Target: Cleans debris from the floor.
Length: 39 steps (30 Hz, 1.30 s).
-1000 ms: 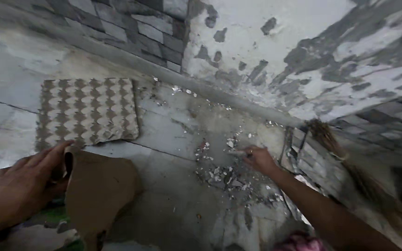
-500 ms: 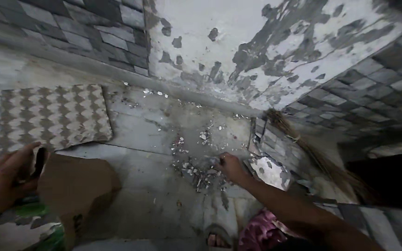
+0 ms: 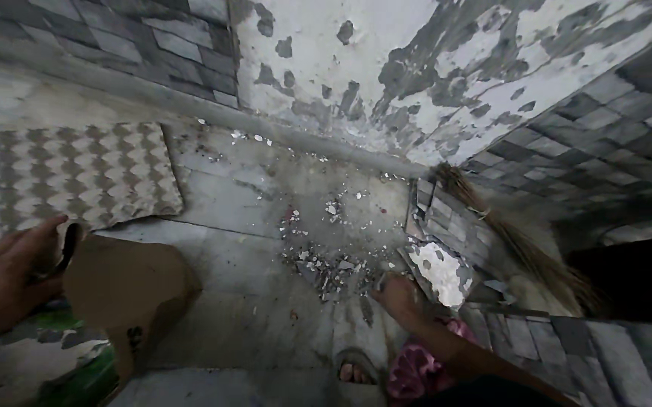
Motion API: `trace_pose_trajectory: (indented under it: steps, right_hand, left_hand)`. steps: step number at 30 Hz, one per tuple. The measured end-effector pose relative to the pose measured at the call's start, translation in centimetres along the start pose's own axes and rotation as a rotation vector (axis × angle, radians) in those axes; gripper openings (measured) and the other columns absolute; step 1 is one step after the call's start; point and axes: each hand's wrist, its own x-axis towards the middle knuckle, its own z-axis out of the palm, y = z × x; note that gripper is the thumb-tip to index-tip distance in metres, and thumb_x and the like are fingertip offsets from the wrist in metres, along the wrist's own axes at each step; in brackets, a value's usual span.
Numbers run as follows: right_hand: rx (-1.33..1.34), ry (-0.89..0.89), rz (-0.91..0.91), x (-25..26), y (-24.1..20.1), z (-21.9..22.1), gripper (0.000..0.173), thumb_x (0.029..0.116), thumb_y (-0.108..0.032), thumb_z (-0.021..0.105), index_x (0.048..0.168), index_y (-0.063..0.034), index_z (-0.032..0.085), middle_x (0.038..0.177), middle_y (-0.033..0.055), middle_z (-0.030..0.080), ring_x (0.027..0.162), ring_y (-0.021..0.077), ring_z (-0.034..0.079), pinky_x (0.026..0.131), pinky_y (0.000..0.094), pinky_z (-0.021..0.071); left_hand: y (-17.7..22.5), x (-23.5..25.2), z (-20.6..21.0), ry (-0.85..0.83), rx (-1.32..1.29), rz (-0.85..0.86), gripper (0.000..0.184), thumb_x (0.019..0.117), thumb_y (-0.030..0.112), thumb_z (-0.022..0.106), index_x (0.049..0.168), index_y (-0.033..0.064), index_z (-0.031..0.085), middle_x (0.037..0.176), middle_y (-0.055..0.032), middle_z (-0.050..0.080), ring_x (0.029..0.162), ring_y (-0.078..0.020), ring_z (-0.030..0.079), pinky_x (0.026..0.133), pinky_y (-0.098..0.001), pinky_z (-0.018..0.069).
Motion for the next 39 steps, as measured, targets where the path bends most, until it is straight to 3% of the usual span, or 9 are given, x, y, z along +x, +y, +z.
trace_pose_trajectory:
  steps: [10, 14, 19, 21, 25, 27, 31, 35, 39]
  right_hand:
    - [0.447, 0.059, -0.308, -0.4, -9.5, -1.5, 0.038, 0.0926, -0.027, 0.076, 0.114, 0.0022, 0.066, 0.098, 0.0194, 0.068, 0.087, 0.0331, 0.068, 0.081, 0.0533, 0.0577]
    - [0.408, 0.184, -0.454, 0.5, -10.0, -3.3, 0.036, 0.0950, -0.022, 0.073, 0.121, 0.0003, 0.061, 0.095, 0.0195, 0.069, 0.082, 0.0338, 0.069, 0.076, 0.0542, 0.0582]
    - [0.078, 0.319, -0.814, 3.6, -13.0, -2.8, 0.040, 0.1019, -0.018, 0.059, 0.141, -0.0121, 0.061, 0.120, 0.0160, 0.072, 0.113, 0.0357, 0.068, 0.094, 0.0532, 0.0567]
    - [-0.065, 0.228, -0.883, 3.4, -14.3, -1.9, 0.042, 0.1032, -0.019, 0.055, 0.145, -0.0146, 0.058, 0.133, 0.0146, 0.067, 0.127, 0.0374, 0.060, 0.102, 0.0536, 0.0524]
    - [-0.176, 0.104, -0.813, 1.3, -15.8, 0.9, 0.074, 0.0912, -0.063, 0.062, 0.157, -0.0346, 0.042, 0.158, 0.0209, 0.040, 0.137, 0.0450, 0.047, 0.098, 0.0586, 0.0530]
    - [-0.226, 0.053, -0.766, 0.8, -16.5, 1.6, 0.089, 0.0828, -0.071, 0.068, 0.160, -0.0430, 0.033, 0.165, 0.0218, 0.026, 0.140, 0.0514, 0.040, 0.090, 0.0628, 0.0557]
    - [-0.257, -0.001, -0.747, 0.4, -17.4, 2.1, 0.066, 0.0935, -0.053, 0.066, 0.154, -0.0381, 0.045, 0.168, 0.0193, 0.021, 0.138, 0.0529, 0.041, 0.084, 0.0616, 0.0581]
    - [-0.232, -0.058, -0.783, 1.2, -17.4, 1.6, 0.065, 0.0797, -0.034, 0.085, 0.140, -0.0303, 0.061, 0.166, 0.0205, 0.025, 0.136, 0.0495, 0.045, 0.086, 0.0586, 0.0587]
    - [-0.232, -0.099, -0.805, 3.3, -17.0, -0.3, 0.070, 0.0768, -0.028, 0.088, 0.141, -0.0286, 0.061, 0.160, 0.0248, 0.033, 0.137, 0.0477, 0.046, 0.096, 0.0578, 0.0558]
  left_hand:
    - [-1.5, 0.3, 0.0, 0.012, -0.018, -0.030, 0.081, 0.0944, 0.012, 0.074, 0.161, 0.0102, 0.029, 0.147, -0.0321, 0.047, 0.126, -0.0555, 0.052, 0.098, -0.0745, 0.0419]
    - [-4.6, 0.8, -0.5, 0.103, -0.038, -0.004, 0.054, 0.0938, 0.030, 0.076, 0.143, 0.0167, 0.057, 0.119, -0.0216, 0.068, 0.102, -0.0442, 0.068, 0.085, -0.0708, 0.0514]
    - [-3.2, 0.1, -2.7, 0.077, -0.054, -0.080, 0.040, 0.0970, 0.028, 0.072, 0.133, 0.0133, 0.063, 0.113, -0.0201, 0.070, 0.101, -0.0428, 0.068, 0.087, -0.0709, 0.0500]
    - [-2.7, 0.2, -2.6, 0.067, -0.039, -0.087, 0.039, 0.0969, 0.027, 0.072, 0.132, 0.0144, 0.064, 0.116, -0.0185, 0.070, 0.102, -0.0409, 0.068, 0.088, -0.0693, 0.0509]
    - [-2.5, 0.0, -3.1, 0.029, 0.013, -0.068, 0.040, 0.0956, 0.029, 0.074, 0.132, 0.0168, 0.064, 0.119, -0.0145, 0.070, 0.105, -0.0370, 0.068, 0.090, -0.0659, 0.0518]
    - [-3.7, -0.5, -3.4, 0.014, 0.051, -0.042, 0.045, 0.0927, 0.030, 0.077, 0.134, 0.0182, 0.064, 0.121, -0.0124, 0.070, 0.107, -0.0359, 0.068, 0.090, -0.0659, 0.0521]
    - [-8.8, -1.3, -3.7, 0.126, 0.079, 0.061, 0.056, 0.0876, 0.038, 0.081, 0.137, 0.0227, 0.060, 0.122, -0.0077, 0.070, 0.105, -0.0332, 0.069, 0.089, -0.0671, 0.0529]
    - [-8.7, -2.6, -5.2, 0.121, 0.054, -0.023, 0.053, 0.0920, 0.038, 0.077, 0.139, 0.0211, 0.059, 0.124, -0.0090, 0.069, 0.106, -0.0344, 0.069, 0.088, -0.0660, 0.0530]
    - [-7.0, -3.8, -5.9, 0.073, -0.048, -0.095, 0.056, 0.0916, 0.025, 0.079, 0.141, 0.0114, 0.056, 0.126, -0.0172, 0.066, 0.110, -0.0371, 0.067, 0.090, -0.0624, 0.0524]
